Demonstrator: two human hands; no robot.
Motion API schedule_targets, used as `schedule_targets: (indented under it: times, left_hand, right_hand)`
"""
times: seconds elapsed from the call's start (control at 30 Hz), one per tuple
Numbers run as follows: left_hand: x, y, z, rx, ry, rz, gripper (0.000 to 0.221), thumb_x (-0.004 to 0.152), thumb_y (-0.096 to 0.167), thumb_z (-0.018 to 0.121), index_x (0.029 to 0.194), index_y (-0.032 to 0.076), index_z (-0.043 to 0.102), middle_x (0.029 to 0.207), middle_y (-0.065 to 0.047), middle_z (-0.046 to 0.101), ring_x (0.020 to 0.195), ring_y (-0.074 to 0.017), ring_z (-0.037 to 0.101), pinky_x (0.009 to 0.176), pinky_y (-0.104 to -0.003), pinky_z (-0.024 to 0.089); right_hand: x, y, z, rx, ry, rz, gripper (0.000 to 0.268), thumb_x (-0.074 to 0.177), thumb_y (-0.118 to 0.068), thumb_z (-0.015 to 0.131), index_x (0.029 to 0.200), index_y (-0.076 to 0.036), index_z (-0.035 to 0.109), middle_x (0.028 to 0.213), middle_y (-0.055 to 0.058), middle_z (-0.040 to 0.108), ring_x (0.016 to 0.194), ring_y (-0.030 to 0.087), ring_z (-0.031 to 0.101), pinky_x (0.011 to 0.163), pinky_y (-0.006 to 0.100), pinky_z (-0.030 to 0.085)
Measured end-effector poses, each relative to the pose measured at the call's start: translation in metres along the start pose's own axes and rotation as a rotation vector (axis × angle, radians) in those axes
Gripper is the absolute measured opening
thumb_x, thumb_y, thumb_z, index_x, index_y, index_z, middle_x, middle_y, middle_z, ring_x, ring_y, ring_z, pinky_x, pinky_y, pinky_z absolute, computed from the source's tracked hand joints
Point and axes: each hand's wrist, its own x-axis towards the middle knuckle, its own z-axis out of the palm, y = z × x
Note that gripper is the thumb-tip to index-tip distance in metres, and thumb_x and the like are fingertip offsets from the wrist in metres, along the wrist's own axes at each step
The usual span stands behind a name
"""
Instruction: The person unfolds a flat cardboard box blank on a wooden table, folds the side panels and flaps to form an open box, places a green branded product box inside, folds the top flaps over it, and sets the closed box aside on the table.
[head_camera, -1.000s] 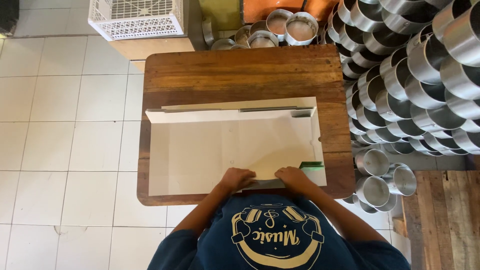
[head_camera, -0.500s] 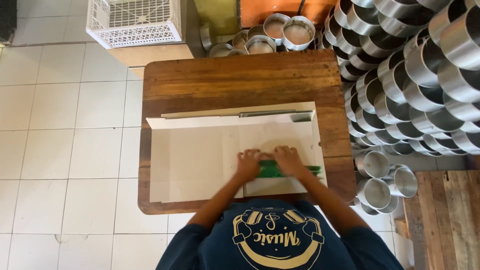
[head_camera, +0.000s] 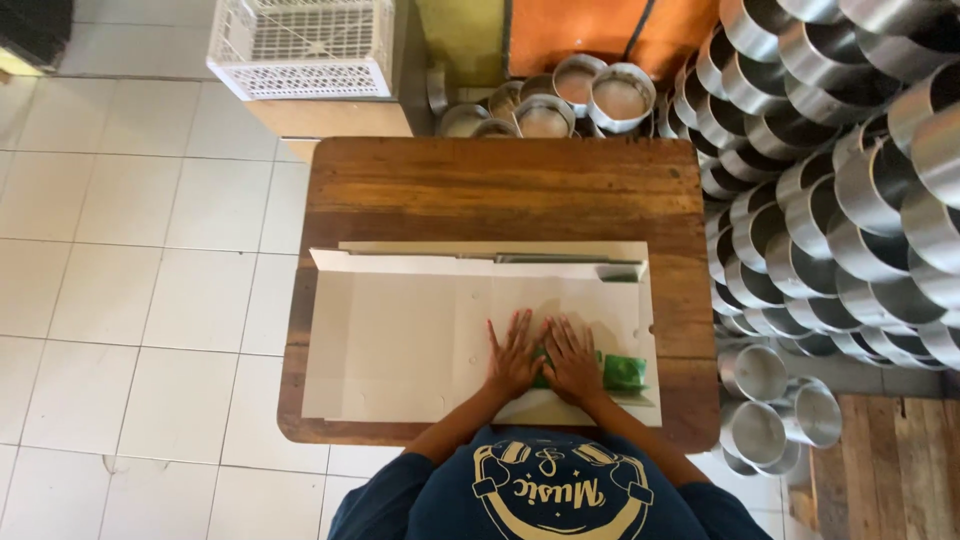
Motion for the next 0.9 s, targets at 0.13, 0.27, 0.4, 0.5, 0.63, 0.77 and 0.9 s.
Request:
schedule_targets:
  times: [0.13,0.27,0.4,0.5,0.63,0.77,0.9]
  left_hand:
    - [0.000,0.001,0.001,-0.064,-0.025,-0.019,0.074,0.097,0.047,0.052,0.164,0.025,0.029,0.172,-0.015,0.017,0.159,-0.0344,0.009,0.115,-0.076,-0.005]
    - [-0.002,-0.007,0.000,-0.117,0.033,0.020,0.073,0.097,0.047,0.056,0.163,0.024,0.034,0.172,-0.015,0.019,0.160,-0.0360,0.013,0.120,-0.074,-0.001]
    - [-0.020,-0.022,-0.006,-0.304,0.042,0.082,0.076,0.099,0.049,0.058,0.164,0.019,0.034,0.174,-0.023,0.017,0.162,-0.0417,0.013,0.126,-0.068,0.006]
    - [-0.052,-0.032,-0.032,-0.402,0.122,0.058,0.083,0.092,0.056,0.066,0.160,0.020,0.035,0.171,-0.025,0.016,0.160,-0.0442,0.011,0.125,-0.068,0.004]
    - [-0.113,-0.058,-0.057,-0.234,0.091,-0.028,0.097,0.080,0.060,0.073,0.162,0.024,0.036,0.172,-0.022,0.019,0.160,-0.0420,0.013,0.124,-0.069,0.003]
    - [-0.158,-0.075,-0.081,-0.154,-0.049,-0.086,0.116,0.068,0.072,0.081,0.160,0.024,0.031,0.167,-0.022,0.013,0.155,-0.0448,0.007,0.116,-0.074,-0.001]
    - [-0.180,-0.082,-0.083,-0.119,-0.034,-0.151,0.126,0.059,0.077,0.084,0.160,0.026,0.029,0.167,-0.021,0.010,0.154,-0.0443,0.004,0.115,-0.075,-0.002]
  right_hand:
    - [0.000,0.001,0.002,0.008,0.023,-0.004,0.076,0.087,-0.044,0.055,0.154,-0.013,0.038,0.168,0.009,0.026,0.156,0.031,0.019,0.120,0.068,0.012]
    - [0.000,-0.002,0.002,-0.001,0.011,0.004,0.080,0.087,-0.046,0.055,0.157,-0.012,0.035,0.167,0.010,0.025,0.155,0.034,0.019,0.118,0.070,0.011]
    - [-0.001,-0.003,-0.004,0.063,0.067,-0.031,0.075,0.089,-0.052,0.056,0.156,-0.023,0.039,0.167,0.010,0.023,0.154,0.034,0.020,0.117,0.069,0.012]
    - [-0.006,-0.005,-0.012,0.031,0.052,-0.026,0.066,0.092,-0.050,0.056,0.151,-0.022,0.047,0.167,0.010,0.028,0.154,0.033,0.024,0.115,0.068,0.016]
    - [-0.015,-0.013,-0.018,0.022,-0.018,0.026,0.055,0.091,-0.049,0.063,0.137,-0.020,0.057,0.156,0.009,0.044,0.146,0.030,0.036,0.115,0.066,0.020]
    - [-0.030,-0.045,-0.034,0.095,-0.180,0.178,0.055,0.080,-0.039,0.074,0.132,-0.022,0.061,0.135,0.003,0.061,0.132,0.025,0.050,0.117,0.062,0.024]
    - [-0.024,-0.098,-0.067,0.110,0.167,0.011,0.056,0.062,-0.028,0.076,0.116,-0.014,0.069,0.118,0.012,0.070,0.113,0.033,0.060,0.097,0.059,0.035]
